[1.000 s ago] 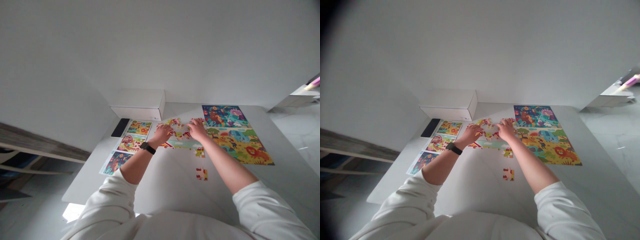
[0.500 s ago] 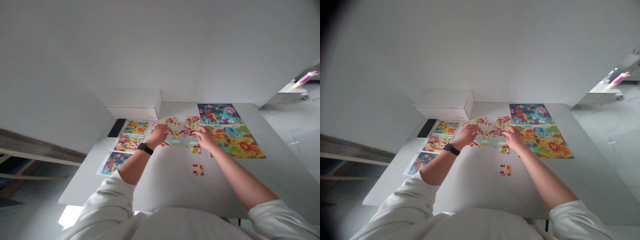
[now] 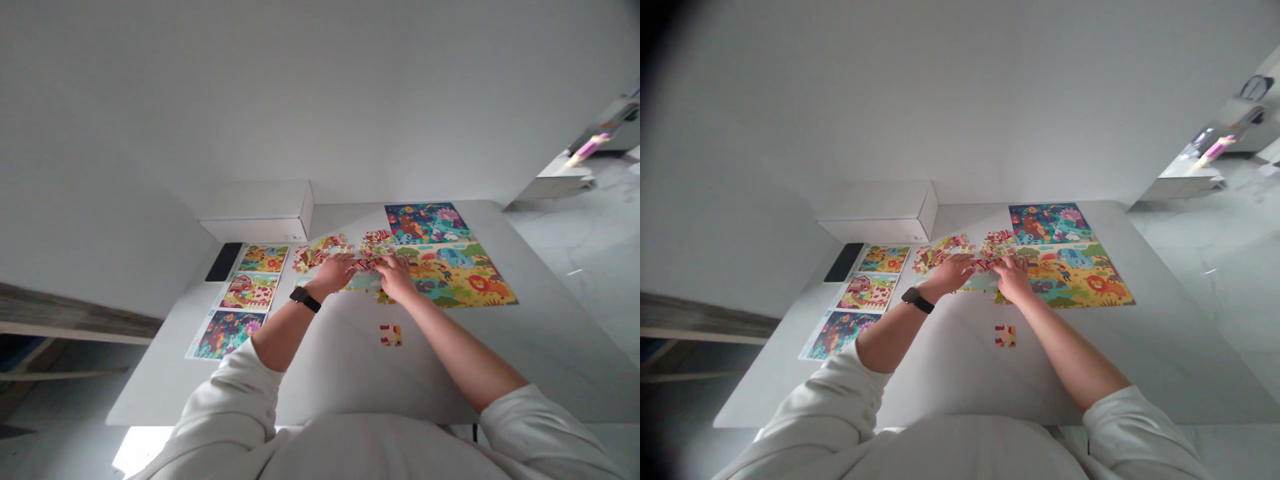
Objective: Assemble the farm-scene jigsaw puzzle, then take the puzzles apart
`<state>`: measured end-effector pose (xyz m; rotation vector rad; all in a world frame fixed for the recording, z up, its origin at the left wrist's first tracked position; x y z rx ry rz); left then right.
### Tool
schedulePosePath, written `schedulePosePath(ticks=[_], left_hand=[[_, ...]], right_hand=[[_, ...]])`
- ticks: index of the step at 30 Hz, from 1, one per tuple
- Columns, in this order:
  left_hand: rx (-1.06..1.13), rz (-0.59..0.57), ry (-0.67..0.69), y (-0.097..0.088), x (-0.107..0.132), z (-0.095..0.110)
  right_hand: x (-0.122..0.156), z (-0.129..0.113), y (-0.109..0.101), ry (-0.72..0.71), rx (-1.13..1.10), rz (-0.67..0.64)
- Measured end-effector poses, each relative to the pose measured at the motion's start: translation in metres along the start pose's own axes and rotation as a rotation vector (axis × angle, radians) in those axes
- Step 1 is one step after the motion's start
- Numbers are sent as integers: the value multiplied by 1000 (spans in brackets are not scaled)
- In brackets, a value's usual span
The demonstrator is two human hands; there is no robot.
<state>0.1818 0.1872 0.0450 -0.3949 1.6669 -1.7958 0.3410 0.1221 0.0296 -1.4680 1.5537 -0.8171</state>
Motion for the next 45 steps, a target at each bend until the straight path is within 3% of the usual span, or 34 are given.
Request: schedulePosePath(ticks=[6, 10, 15, 20, 25, 28, 37, 45], left_hand=[[-51, -79, 51, 21, -29, 26], [-123, -65, -54, 15, -25, 14], [-172, -24, -187, -2, -1, -13], [-155, 5, -214, -11, 18, -21], [-107, -16, -165, -10, 25, -2], [-53, 12, -155, -12, 30, 11], [127, 103, -104, -23, 54, 44], [159, 74, -25, -27, 67, 75]], right_hand=[[2, 30, -25, 98, 2, 74], [5, 44, -24, 117, -8, 33], [4, 46, -20, 69, -10, 23], [-13, 50, -31, 119, 6, 87], [-28, 60, -37, 312, 100, 140], [-32, 63, -33, 348, 75, 163], [-36, 63, -36, 214, -274, 295], [-3, 62, -66, 133, -627, 354]])
Point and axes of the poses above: each hand's wrist, its own x-axis away from the middle knuckle, its own y-axis out of the palm, z = x × y, the point moved 10 cm from there along -x, towards the middle knuckle, and after that the axes turned 12 degrees about -x, right-handed, at the moved point
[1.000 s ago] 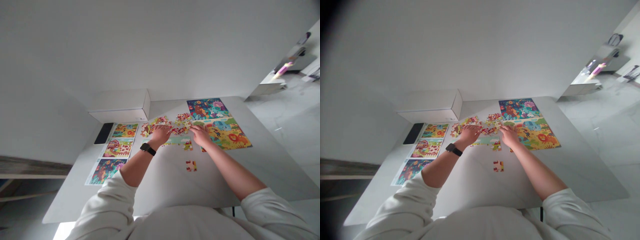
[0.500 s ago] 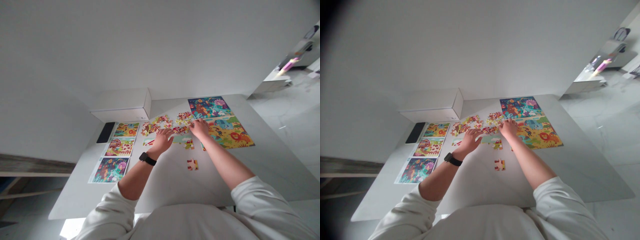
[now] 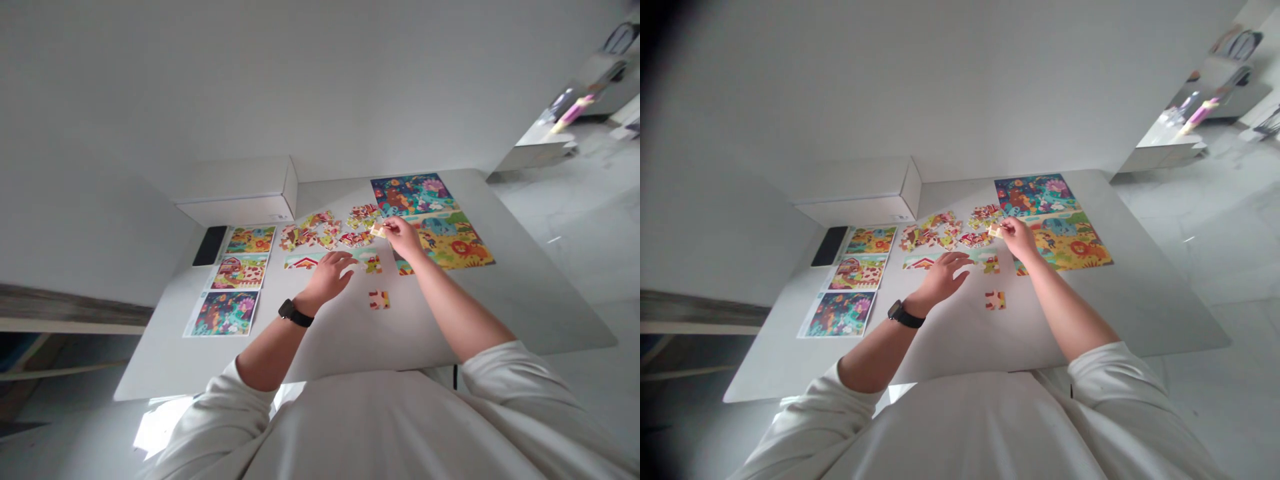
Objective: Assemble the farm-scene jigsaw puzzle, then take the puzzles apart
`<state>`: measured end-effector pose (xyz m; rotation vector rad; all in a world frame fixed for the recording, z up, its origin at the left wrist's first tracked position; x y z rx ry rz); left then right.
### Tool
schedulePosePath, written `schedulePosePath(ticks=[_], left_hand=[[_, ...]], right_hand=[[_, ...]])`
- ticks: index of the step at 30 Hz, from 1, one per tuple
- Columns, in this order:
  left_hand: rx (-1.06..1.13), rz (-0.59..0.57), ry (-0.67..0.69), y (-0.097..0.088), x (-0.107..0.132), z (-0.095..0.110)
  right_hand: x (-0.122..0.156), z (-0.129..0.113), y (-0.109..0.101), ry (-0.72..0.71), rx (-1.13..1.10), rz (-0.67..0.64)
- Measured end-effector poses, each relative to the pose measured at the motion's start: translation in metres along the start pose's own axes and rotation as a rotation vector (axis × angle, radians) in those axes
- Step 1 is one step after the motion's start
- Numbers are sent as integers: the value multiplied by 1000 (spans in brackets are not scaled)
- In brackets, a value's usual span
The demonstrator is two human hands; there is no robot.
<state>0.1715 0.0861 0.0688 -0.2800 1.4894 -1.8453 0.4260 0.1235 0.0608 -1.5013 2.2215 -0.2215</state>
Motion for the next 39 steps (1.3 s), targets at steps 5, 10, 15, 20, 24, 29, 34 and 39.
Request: schedulePosePath(ticks=[5, 10, 15, 20, 24, 29, 34, 39], left_hand=[[37, 21, -29, -2, 9, 20], [163, 139, -236, 5, 7, 15], [351, 165, -331, 25, -1, 13], [494, 107, -355, 40, 4, 12], [651, 76, -383, 45, 10, 10], [759, 8, -443, 48, 17, 7], [806, -16, -496, 48, 22, 5], [900, -16, -541, 51, 22, 2]], right_hand=[[30, -6, -8, 63, -168, -121], [65, -3, 2, 148, -346, -159], [86, 3, 17, 153, -432, -131], [98, -4, 28, 107, -387, -180], [105, -15, 32, 72, -389, -219], [109, -25, 33, 17, -352, -239], [111, -43, 26, -138, -144, -202], [124, -79, 22, -379, 110, -235]])
Point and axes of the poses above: each hand's wrist, its own x-axis away from the middle knuckle, its own y-axis out of the palm, z = x × y, the point moved 10 cm from there along -x, towards the middle knuckle, and after that the axes turned 12 degrees about -x, right-handed, at the moved point
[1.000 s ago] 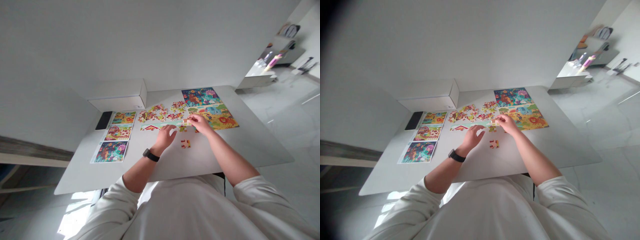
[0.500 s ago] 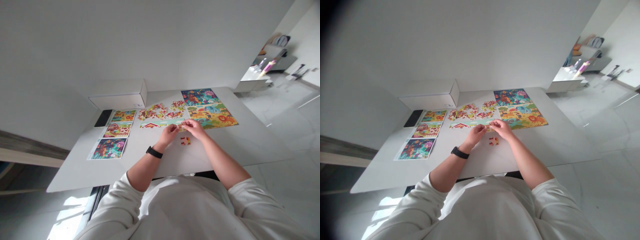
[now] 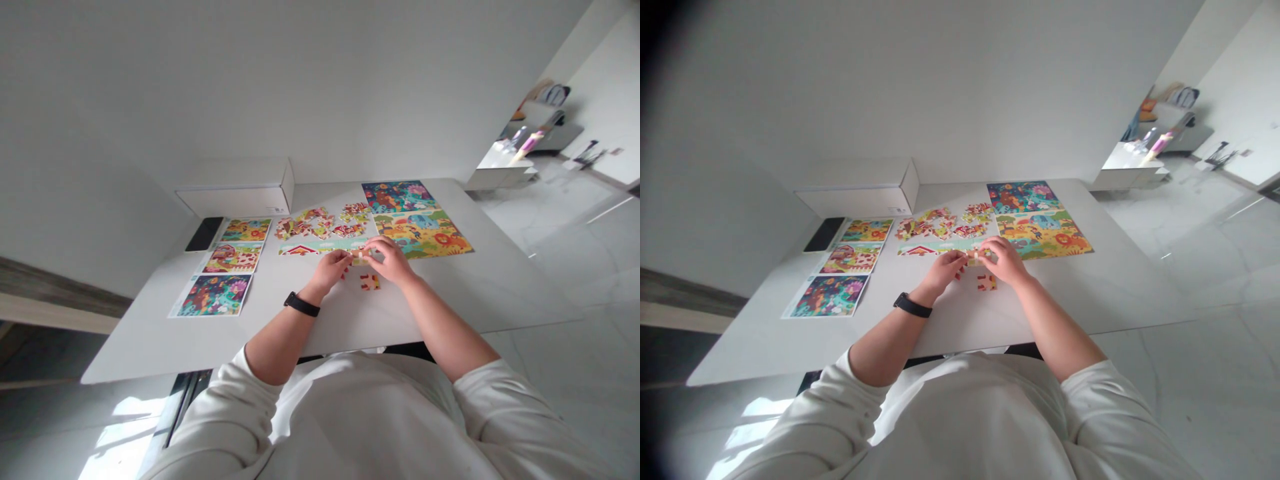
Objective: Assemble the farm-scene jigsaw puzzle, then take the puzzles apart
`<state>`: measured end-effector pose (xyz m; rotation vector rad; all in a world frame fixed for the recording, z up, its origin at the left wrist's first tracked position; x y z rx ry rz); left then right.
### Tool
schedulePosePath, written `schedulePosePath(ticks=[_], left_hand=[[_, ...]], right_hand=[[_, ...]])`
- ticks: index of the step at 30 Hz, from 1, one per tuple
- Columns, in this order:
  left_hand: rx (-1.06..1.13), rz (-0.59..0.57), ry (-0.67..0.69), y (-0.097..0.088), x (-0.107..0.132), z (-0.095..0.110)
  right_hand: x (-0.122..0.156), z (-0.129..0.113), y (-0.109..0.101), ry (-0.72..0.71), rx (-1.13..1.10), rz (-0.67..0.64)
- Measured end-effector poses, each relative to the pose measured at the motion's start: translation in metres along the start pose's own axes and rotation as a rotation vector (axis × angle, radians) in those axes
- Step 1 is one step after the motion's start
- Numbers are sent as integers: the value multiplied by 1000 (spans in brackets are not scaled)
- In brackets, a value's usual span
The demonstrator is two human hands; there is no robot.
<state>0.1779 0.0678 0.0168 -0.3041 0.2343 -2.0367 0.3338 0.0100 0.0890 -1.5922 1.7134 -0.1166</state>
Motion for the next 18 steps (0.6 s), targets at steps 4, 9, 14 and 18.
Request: schedulePosePath(ticks=[4, 9, 14, 18], left_hand=[[78, 15, -27, -4, 0, 0], [99, -30, -32, 0, 6, 4], [19, -135, 27, 13, 10, 8], [-334, 73, 283, -3, 13, 30]], right_hand=[[4, -16, 7, -45, 175, -143], [6, -22, 4, -74, 214, -201], [27, -16, -16, -48, 176, -165], [60, -16, -33, -57, 117, -107]])
Point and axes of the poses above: each hand's wrist, its own x-axis away from the middle knuckle, its own y-axis out of the palm, z = x × y, the point moved 10 cm from there along -x, towards the middle knuckle, and after that the axes turned 12 degrees about -x, right-handed, at the moved point
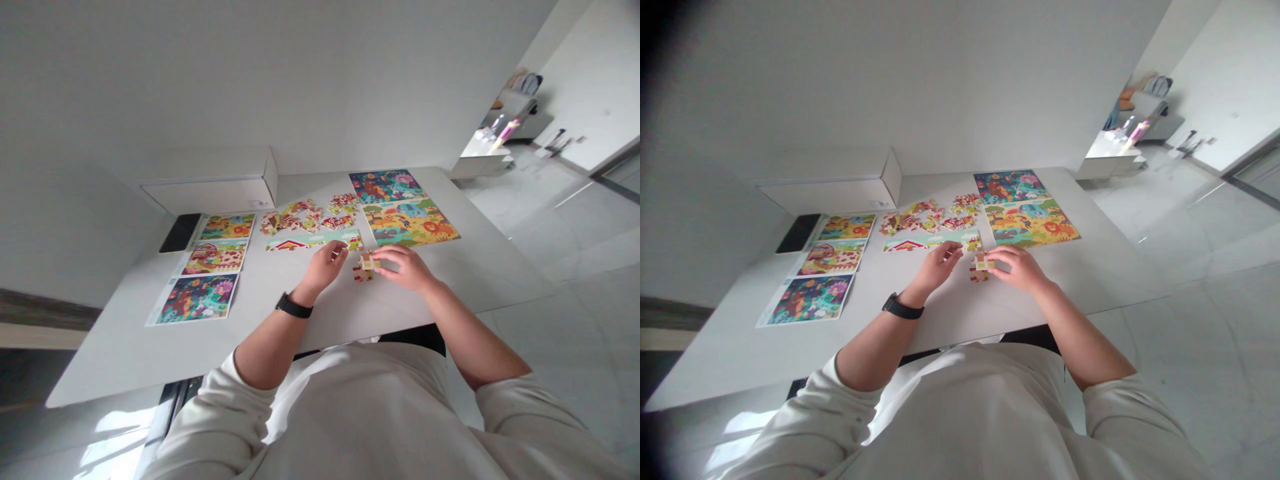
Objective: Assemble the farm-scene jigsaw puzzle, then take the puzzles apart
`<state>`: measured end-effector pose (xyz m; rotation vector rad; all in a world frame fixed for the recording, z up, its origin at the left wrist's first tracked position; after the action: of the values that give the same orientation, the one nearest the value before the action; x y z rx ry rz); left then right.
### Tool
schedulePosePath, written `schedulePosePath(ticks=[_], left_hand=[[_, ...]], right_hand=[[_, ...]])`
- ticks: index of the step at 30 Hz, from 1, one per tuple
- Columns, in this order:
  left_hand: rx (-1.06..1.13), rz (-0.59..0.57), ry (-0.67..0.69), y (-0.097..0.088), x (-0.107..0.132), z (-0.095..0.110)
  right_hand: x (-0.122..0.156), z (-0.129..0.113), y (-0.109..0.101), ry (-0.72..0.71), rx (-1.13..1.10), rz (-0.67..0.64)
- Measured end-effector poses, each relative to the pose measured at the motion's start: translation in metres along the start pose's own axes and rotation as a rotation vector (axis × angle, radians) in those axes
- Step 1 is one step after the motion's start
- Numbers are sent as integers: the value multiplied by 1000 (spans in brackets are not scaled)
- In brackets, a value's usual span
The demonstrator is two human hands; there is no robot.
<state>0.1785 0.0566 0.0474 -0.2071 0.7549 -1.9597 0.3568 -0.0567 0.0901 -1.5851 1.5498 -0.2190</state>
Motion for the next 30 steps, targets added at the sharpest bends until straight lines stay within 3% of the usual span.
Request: schedulePosePath(ticks=[2, 6, 10, 16, 22, 30], left_hand=[[-125, 28, 112, -2, 2, 10], [-225, -35, 244, 9, 9, 22], [-314, -81, 375, 18, 16, 33], [-416, -186, 568, 29, 26, 45], [-462, -274, 618, 39, 33, 48], [-532, -303, 597, 42, 35, 45]], right_hand=[[16, -6, 1, -36, -9, -2], [36, -16, 19, -54, 23, -83], [40, -22, 33, -66, 60, -113], [42, -20, 37, -81, 85, -112], [45, -20, 39, -85, 79, -101], [44, -17, 44, -69, 87, -105]])
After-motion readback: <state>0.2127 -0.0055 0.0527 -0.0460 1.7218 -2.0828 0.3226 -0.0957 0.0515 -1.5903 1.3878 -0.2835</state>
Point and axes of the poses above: each hand's wrist, its own x-axis away from the middle knuckle, its own y-axis out of the palm, z = x × y, the point moved 10 cm from there along -x, towards the middle knuckle, and after that the axes turned 12 degrees about -x, right-handed, at the moved point
